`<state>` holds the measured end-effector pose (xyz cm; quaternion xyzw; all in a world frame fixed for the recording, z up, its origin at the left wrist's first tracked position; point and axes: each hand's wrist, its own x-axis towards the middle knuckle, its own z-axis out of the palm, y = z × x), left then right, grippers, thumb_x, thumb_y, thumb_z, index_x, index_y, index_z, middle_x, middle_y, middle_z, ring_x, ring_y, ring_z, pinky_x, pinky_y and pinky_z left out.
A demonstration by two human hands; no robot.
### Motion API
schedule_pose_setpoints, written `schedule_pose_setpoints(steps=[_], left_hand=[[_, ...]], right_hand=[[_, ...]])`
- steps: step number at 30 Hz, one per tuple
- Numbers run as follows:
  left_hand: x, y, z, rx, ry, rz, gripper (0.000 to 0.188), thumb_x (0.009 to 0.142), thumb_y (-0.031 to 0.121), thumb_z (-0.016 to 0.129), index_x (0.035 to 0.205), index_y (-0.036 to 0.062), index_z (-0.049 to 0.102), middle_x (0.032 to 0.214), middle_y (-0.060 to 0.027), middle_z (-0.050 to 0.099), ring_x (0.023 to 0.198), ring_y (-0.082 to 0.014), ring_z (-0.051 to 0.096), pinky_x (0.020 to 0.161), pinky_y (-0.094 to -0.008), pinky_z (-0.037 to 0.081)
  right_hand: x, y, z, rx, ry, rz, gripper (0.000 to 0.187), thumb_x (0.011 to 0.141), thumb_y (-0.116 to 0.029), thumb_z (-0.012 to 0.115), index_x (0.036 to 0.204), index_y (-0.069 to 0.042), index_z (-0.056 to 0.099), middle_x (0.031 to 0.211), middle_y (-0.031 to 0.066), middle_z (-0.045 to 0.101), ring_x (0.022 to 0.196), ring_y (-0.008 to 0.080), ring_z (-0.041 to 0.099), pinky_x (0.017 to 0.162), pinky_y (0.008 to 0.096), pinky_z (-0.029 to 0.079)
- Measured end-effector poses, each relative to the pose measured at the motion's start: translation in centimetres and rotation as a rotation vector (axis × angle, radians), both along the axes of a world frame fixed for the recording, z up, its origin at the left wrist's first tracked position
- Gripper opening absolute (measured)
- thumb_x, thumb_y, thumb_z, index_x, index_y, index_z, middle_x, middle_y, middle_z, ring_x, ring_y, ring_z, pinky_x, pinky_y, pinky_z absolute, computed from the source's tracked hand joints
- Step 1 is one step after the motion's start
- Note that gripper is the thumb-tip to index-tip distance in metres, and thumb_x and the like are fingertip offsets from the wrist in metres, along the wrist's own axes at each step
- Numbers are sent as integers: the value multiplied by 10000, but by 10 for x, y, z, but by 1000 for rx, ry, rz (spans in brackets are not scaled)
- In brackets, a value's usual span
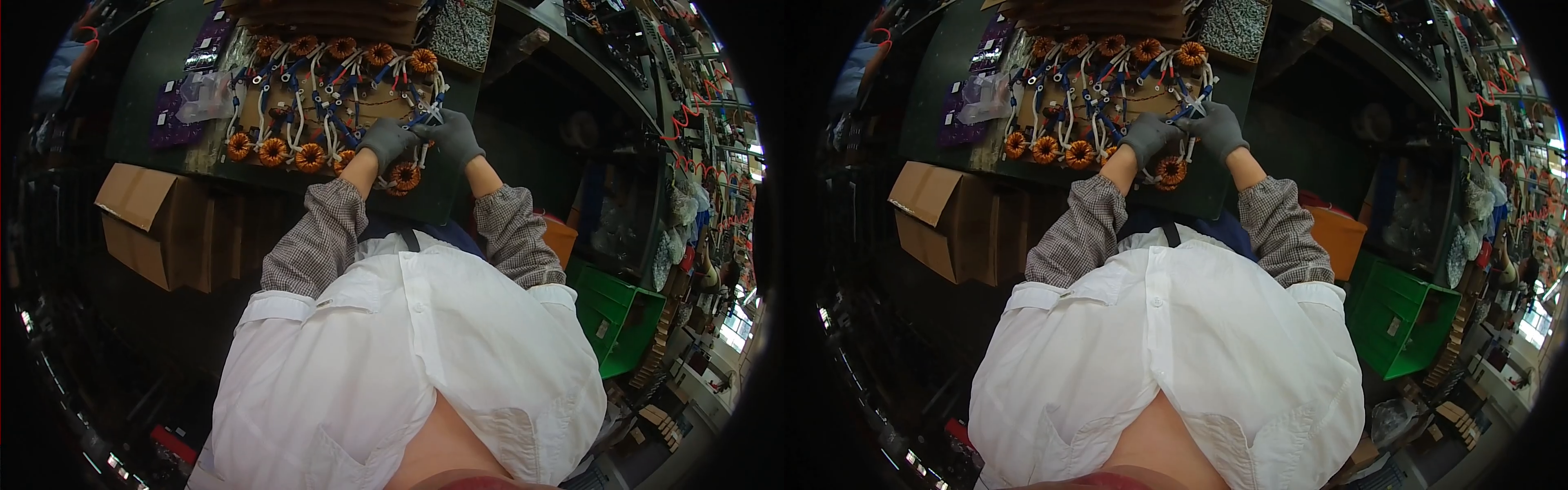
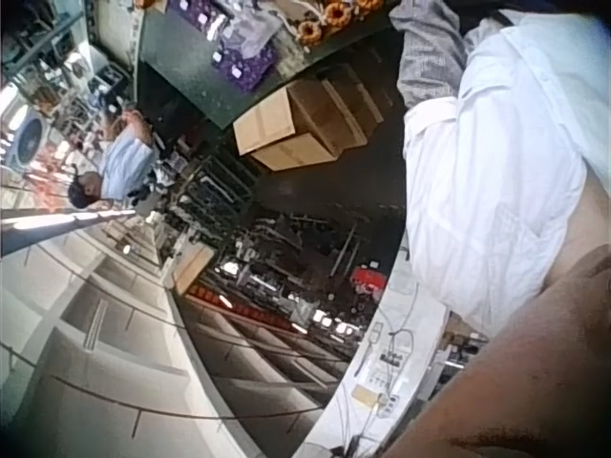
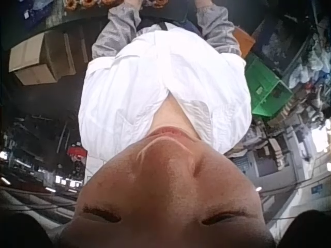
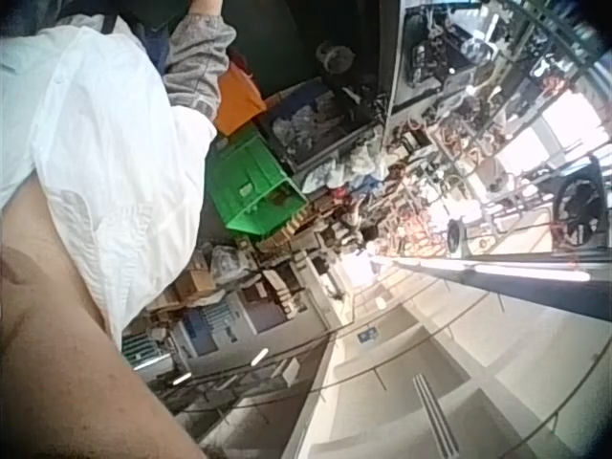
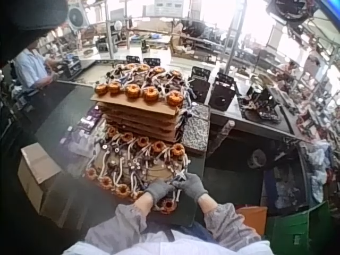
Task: Assembling and prepping electric motor stators on a production line.
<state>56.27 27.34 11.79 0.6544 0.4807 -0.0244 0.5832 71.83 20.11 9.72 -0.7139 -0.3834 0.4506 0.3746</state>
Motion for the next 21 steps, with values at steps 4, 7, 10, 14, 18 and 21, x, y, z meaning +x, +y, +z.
schedule_pose_setpoints(steps=[4, 7, 10, 14, 18, 21], left_hand=[[-6, -13, 3, -254, -311, 216, 322, 757, 231, 672, 941, -32, 649, 734, -83, 643, 590, -144, 595, 564, -273, 467], [-16, -16, 10, -412, -502, 263, 287, 782, 229, 642, 958, 3, 629, 699, -48, 613, 547, -128, 555, 512, -256, 426], [-15, -13, 6, -536, -506, 292, 271, 819, 224, 586, 997, 21, 601, 719, -47, 611, 560, -130, 552, 500, -242, 414], [-15, -5, 16, -722, -501, 412, 296, 859, 221, 511, 1060, 11, 567, 783, -70, 634, 614, -151, 583, 506, -237, 433], [-12, -16, 3, -337, -454, 251, 302, 860, 229, 556, 1051, -4, 583, 779, -74, 642, 599, -153, 593, 500, -245, 447], [-5, -19, 9, -257, -359, 285, 245, 819, 156, 657, 1011, 3, 651, 749, -63, 655, 584, -132, 607, 494, -259, 477]], right_hand=[[5, -2, -12, 56, 128, -74, 276, 744, -194, 771, 890, 16, 666, 748, 68, 661, 670, 106, 587, 637, 282, 471], [5, -3, -13, 2, 153, -93, 262, 752, -192, 768, 892, 8, 673, 748, 53, 658, 663, 101, 578, 619, 264, 463], [3, -2, -12, 32, 283, -120, 242, 769, -192, 756, 891, 3, 678, 749, 31, 646, 652, 96, 564, 604, 250, 451], [7, -2, -16, 34, 458, -243, 210, 798, -188, 729, 882, -2, 679, 698, 10, 599, 554, 73, 491, 498, 235, 385], [8, -6, 6, -26, 558, -236, 204, 812, -208, 720, 870, -18, 674, 633, -10, 543, 461, 57, 402, 409, 229, 297], [9, -10, 17, -82, 564, -210, 162, 855, -172, 667, 911, -25, 629, 622, -20, 531, 414, 42, 362, 372, 208, 243]])
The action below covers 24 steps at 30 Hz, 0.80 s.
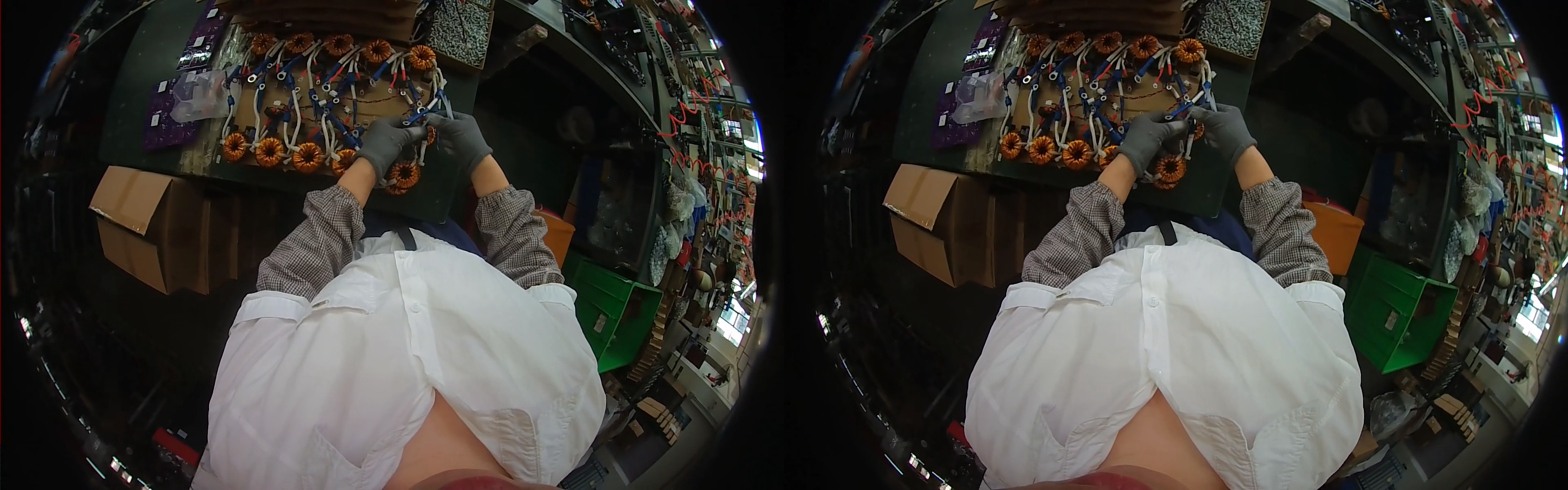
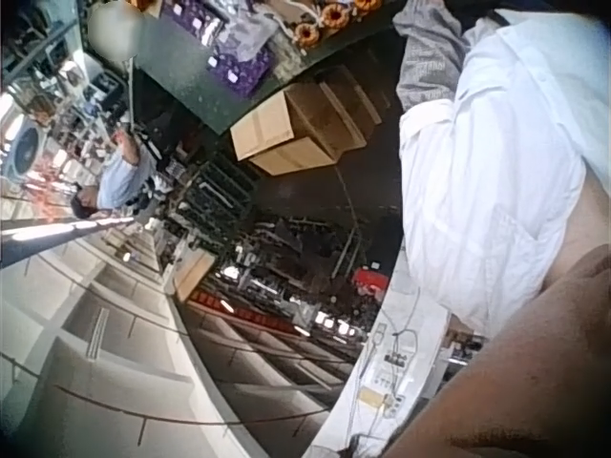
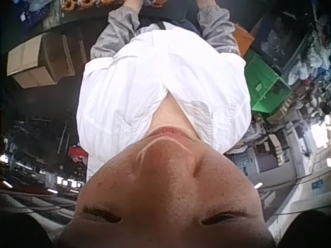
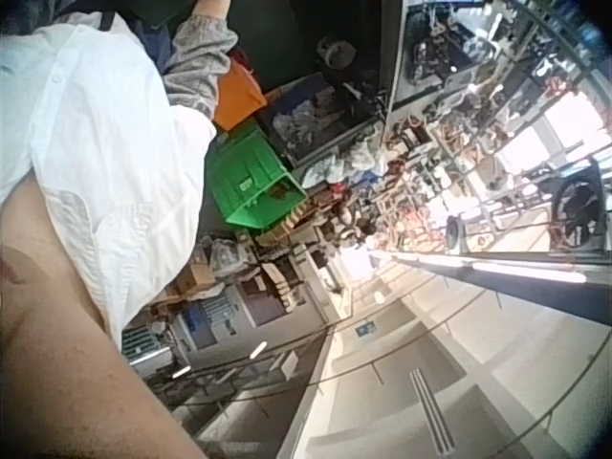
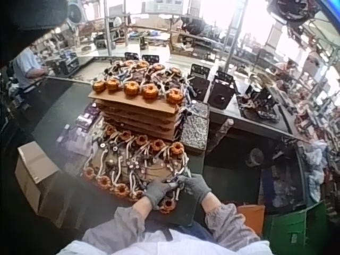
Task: Assembling and prepping electric motor stators on a production line.
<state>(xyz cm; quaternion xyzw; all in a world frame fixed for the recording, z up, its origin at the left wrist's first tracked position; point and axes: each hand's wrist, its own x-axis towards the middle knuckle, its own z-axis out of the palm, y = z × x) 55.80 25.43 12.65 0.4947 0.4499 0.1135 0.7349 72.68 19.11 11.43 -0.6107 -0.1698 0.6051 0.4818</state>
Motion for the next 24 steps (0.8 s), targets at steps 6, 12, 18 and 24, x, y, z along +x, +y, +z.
schedule_pose_setpoints(steps=[6, 12, 18, 24], left_hand=[[8, 2, -15, -89, -32, 145, 224, 780, 99, 702, 971, -16, 674, 739, -61, 662, 579, -121, 606, 524, -259, 496], [8, 3, -23, -31, -25, 99, 223, 816, 92, 654, 987, -46, 615, 772, -102, 656, 598, -155, 629, 536, -295, 537], [7, 1, -17, 5, -35, 95, 238, 803, 101, 655, 977, -56, 615, 776, -114, 656, 614, -173, 641, 535, -301, 537], [12, -3, -15, 206, 137, 23, 308, 803, 159, 666, 1033, -39, 610, 823, -136, 666, 653, -181, 652, 585, -301, 531]], right_hand=[[5, 0, -2, -69, 177, -50, 174, 837, -208, 701, 867, -62, 610, 561, -61, 422, 405, 41, 317, 374, 215, 228], [2, -1, -2, -62, 152, -60, 149, 842, -185, 696, 858, -72, 599, 544, -63, 399, 399, 39, 304, 367, 219, 216], [-1, -1, -4, -63, 167, -120, 150, 836, -174, 702, 856, -65, 601, 537, -57, 400, 380, 43, 294, 354, 224, 194], [-15, 2, -25, 241, -129, -129, 182, 809, -153, 721, 856, 10, 654, 671, -10, 577, 550, 68, 496, 487, 231, 392]])
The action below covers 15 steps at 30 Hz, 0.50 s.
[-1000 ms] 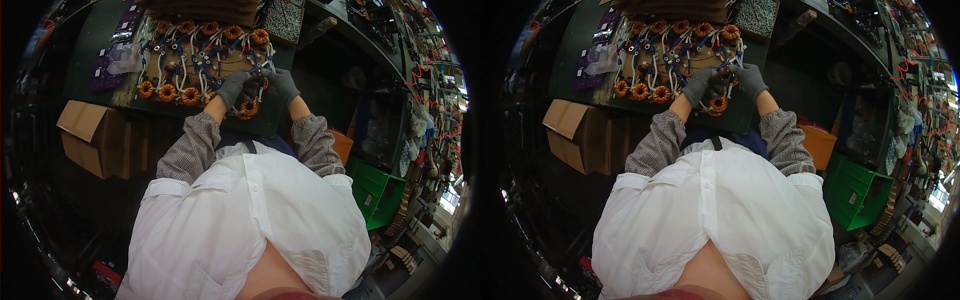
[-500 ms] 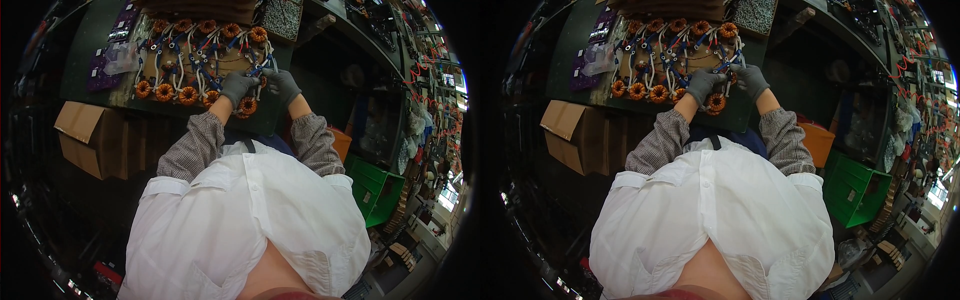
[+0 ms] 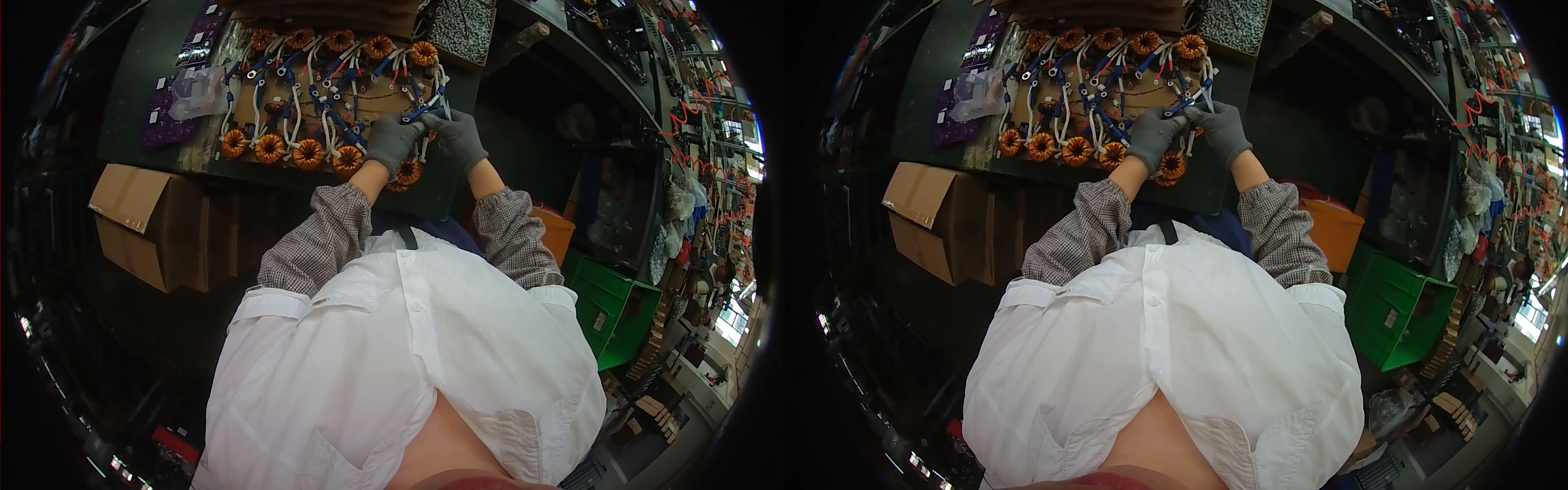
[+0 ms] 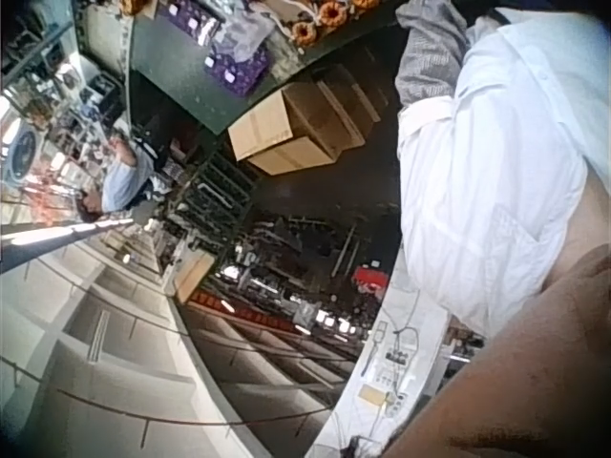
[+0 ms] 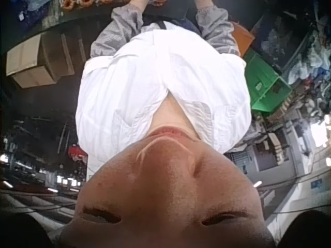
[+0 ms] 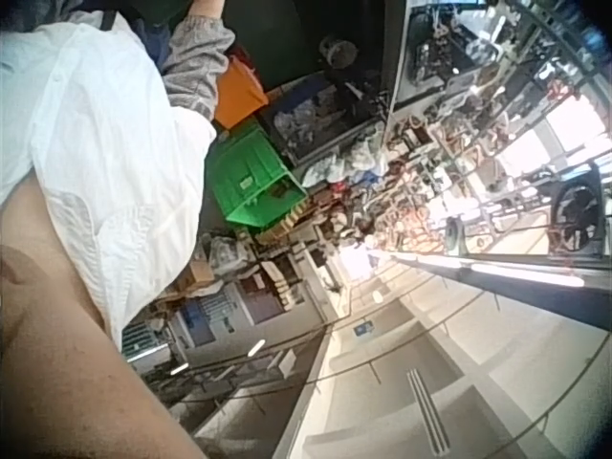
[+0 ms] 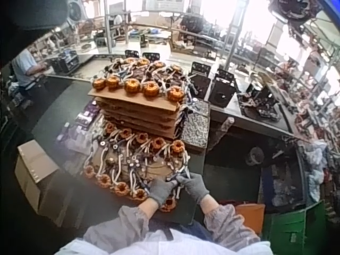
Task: Assembling and prepping electric motor stators on a production line.
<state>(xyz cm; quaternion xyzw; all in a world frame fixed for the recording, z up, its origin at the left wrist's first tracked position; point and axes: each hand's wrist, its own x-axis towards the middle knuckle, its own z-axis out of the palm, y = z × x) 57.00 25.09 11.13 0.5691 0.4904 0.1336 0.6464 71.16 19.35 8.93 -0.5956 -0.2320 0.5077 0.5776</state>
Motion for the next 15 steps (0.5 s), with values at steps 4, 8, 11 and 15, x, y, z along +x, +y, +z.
schedule_pose_setpoints(steps=[4, 8, 11, 15], left_hand=[[4, -8, 4, 386, 263, -43, 401, 815, 318, 642, 1103, 42, 599, 931, -164, 670, 821, -281, 657, 736, -377, 512], [9, 3, 11, 368, 432, -186, 426, 815, 412, 600, 1101, 96, 605, 997, -162, 660, 945, -358, 617, 826, -429, 477], [1, 3, 19, 387, 471, -208, 457, 809, 327, 626, 1203, 107, 547, 1046, -162, 647, 971, -333, 616, 829, -433, 480], [-35, 3, 32, 444, 496, -158, 537, 835, 282, 619, 1308, 105, 435, 1165, -164, 593, 1037, -329, 597, 850, -437, 482]], right_hand=[[-1, -2, 4, -41, -152, 38, 165, 811, -127, 706, 867, 25, 673, 765, 18, 631, 683, 89, 551, 618, 239, 446], [-16, -7, 13, 33, -199, 66, 148, 820, -122, 693, 873, 14, 677, 762, 24, 634, 688, 82, 551, 627, 240, 450], [-12, -4, 37, -106, -119, 40, 213, 856, -206, 668, 931, -8, 641, 699, 2, 577, 619, 72, 523, 553, 234, 437], [-3, -3, 84, -370, -29, -1, 321, 943, -356, 511, 1083, -68, 486, 578, -46, 366, 439, 43, 336, 386, 213, 268]])
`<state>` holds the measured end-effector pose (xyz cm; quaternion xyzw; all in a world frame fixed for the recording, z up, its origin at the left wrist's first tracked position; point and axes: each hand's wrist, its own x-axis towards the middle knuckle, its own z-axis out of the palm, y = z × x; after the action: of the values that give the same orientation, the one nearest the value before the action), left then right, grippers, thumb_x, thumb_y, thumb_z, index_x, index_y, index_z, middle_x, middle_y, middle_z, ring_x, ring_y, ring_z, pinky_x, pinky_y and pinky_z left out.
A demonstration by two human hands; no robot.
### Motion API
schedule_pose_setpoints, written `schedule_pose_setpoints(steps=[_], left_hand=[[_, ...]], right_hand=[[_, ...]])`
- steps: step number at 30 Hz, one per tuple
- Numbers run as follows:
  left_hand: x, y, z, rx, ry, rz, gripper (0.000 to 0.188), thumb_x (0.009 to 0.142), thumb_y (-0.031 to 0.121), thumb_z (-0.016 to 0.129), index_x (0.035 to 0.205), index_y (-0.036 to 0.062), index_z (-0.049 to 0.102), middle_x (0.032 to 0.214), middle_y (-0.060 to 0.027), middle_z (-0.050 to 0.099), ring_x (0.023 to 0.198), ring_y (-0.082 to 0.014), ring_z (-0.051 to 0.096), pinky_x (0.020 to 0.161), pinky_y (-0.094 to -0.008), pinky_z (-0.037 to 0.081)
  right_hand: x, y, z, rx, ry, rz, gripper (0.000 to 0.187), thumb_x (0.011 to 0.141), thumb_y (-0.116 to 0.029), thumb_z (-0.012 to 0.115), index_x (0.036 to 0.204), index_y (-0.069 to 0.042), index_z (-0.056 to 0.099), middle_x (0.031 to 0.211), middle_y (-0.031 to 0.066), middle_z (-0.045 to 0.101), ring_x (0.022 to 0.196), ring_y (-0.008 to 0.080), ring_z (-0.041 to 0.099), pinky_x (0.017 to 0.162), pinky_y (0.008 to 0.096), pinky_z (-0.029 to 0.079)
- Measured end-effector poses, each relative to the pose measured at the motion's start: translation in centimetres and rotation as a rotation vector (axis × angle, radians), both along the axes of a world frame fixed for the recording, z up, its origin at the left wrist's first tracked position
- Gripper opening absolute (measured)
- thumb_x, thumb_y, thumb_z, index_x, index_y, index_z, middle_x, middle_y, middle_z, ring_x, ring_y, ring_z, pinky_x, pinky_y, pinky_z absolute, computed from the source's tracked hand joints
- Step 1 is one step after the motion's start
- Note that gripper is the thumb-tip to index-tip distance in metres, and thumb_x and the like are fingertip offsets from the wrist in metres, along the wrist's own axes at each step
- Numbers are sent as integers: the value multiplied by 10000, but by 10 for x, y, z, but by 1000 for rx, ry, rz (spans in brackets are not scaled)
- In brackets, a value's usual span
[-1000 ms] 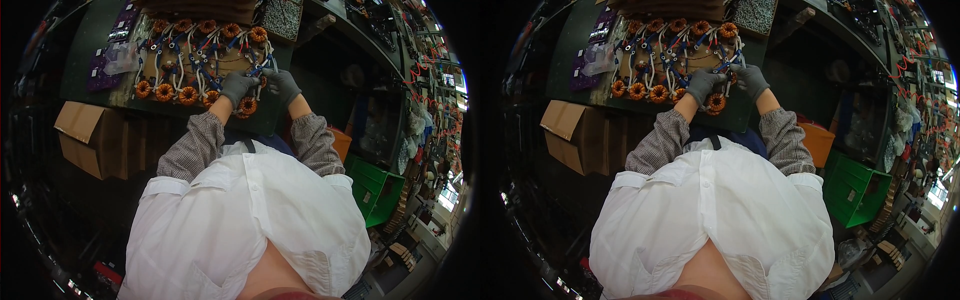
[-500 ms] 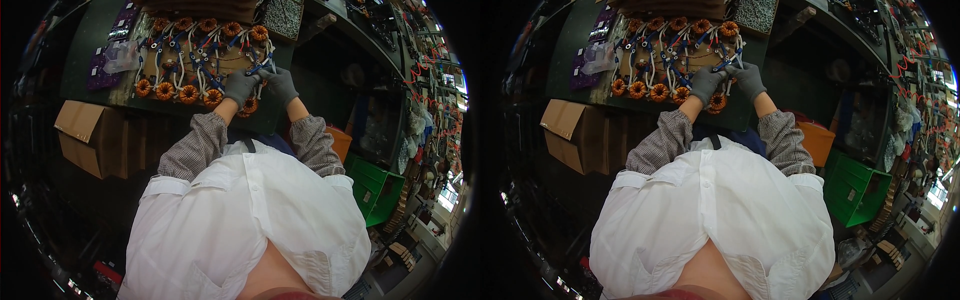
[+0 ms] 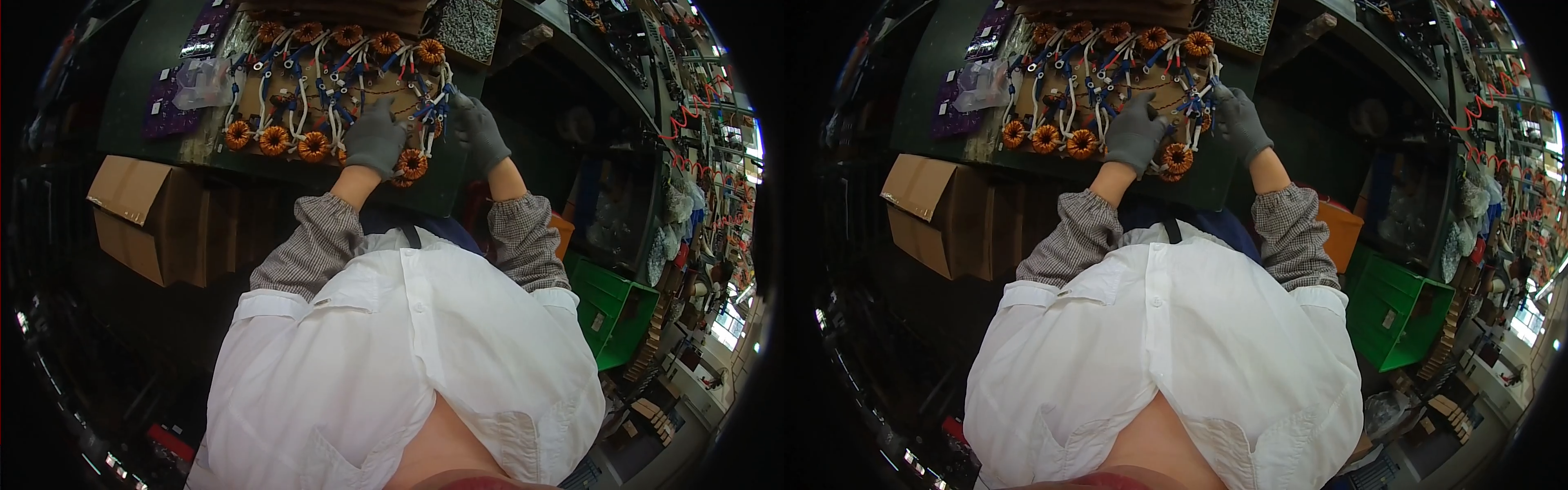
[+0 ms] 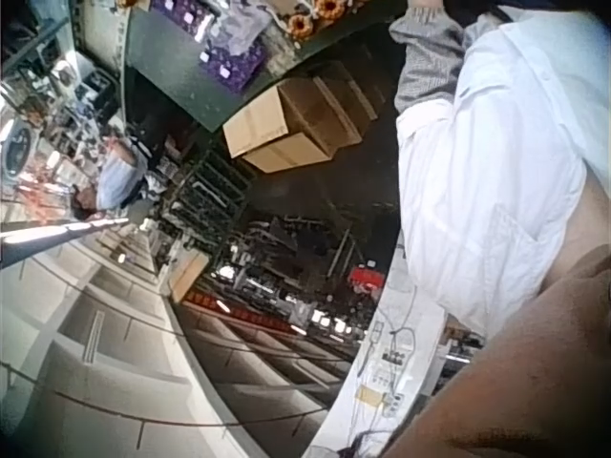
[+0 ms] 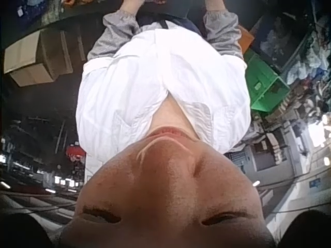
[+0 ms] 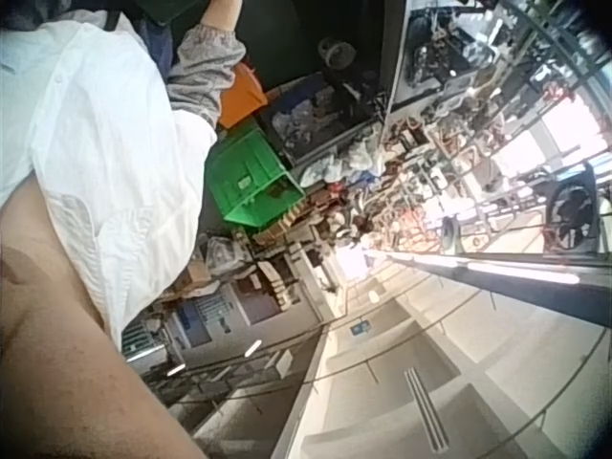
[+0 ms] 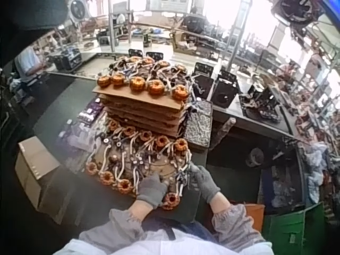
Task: Assembling and prepping electric motor stators on a production line.
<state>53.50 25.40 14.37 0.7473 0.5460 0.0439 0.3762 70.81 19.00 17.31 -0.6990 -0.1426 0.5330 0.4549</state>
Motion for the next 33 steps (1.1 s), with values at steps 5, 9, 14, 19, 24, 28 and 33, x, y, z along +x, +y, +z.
schedule_pose_setpoints(steps=[5, 9, 14, 19, 24, 28, 33], left_hand=[[-4, -7, 3, 32, 338, -42, 553, 857, 256, 597, 1325, 67, 371, 1209, -181, 550, 993, -306, 626, 761, -444, 513], [-1, -3, 1, -18, 356, -124, 549, 850, 212, 597, 1329, 80, 362, 967, -167, 664, 909, -310, 655, 705, -444, 512], [-27, -19, -16, 69, -116, 140, 466, 837, 269, 611, 1275, 155, 500, 1017, -116, 670, 899, -289, 653, 782, -391, 500], [-28, -31, 9, -75, -319, 217, 408, 825, 272, 614, 1204, 131, 553, 977, -115, 675, 858, -279, 661, 770, -383, 506], [-28, -36, -26, 197, -419, 217, 367, 819, 267, 602, 1143, 95, 586, 935, -128, 676, 801, -273, 668, 723, -359, 517], [-28, -37, -30, 199, -478, 211, 366, 817, 257, 597, 1149, 102, 593, 963, -131, 669, 801, -270, 666, 726, -360, 515], [-30, -33, -25, 98, -451, 235, 364, 820, 254, 619, 1156, 115, 608, 983, -108, 674, 861, -220, 665, 762, -323, 511]], right_hand=[[-7, -14, -12, 186, -55, 197, 286, 930, -379, 528, 1029, -112, 553, 669, -68, 419, 488, 20, 337, 424, 185, 262], [-25, -8, -35, 333, -43, 194, 269, 878, -267, 655, 969, -17, 620, 726, -47, 510, 624, 49, 412, 563, 212, 355], [-34, -3, -30, 301, -162, 271, 231, 827, -186, 705, 933, 12, 653, 776, -4, 603, 676, 63, 497, 616, 234, 415], [-23, 10, -35, 283, -199, 352, 178, 802, -139, 711, 873, 19, 674, 754, 17, 630, 682, 75, 536, 639, 235, 436], [-18, 22, -34, 172, -242, 439, 167, 793, -135, 713, 859, 15, 681, 733, 22, 629, 661, 82, 541, 625, 250, 440], [-19, 35, -36, 68, -328, 593, 222, 773, -179, 734, 879, 11, 690, 727, 36, 636, 655, 103, 554, 623, 274, 447], [-31, 48, -29, 74, -346, 676, 272, 753, -209, 753, 896, 14, 692, 725, 49, 639, 652, 121, 552, 627, 303, 450]])
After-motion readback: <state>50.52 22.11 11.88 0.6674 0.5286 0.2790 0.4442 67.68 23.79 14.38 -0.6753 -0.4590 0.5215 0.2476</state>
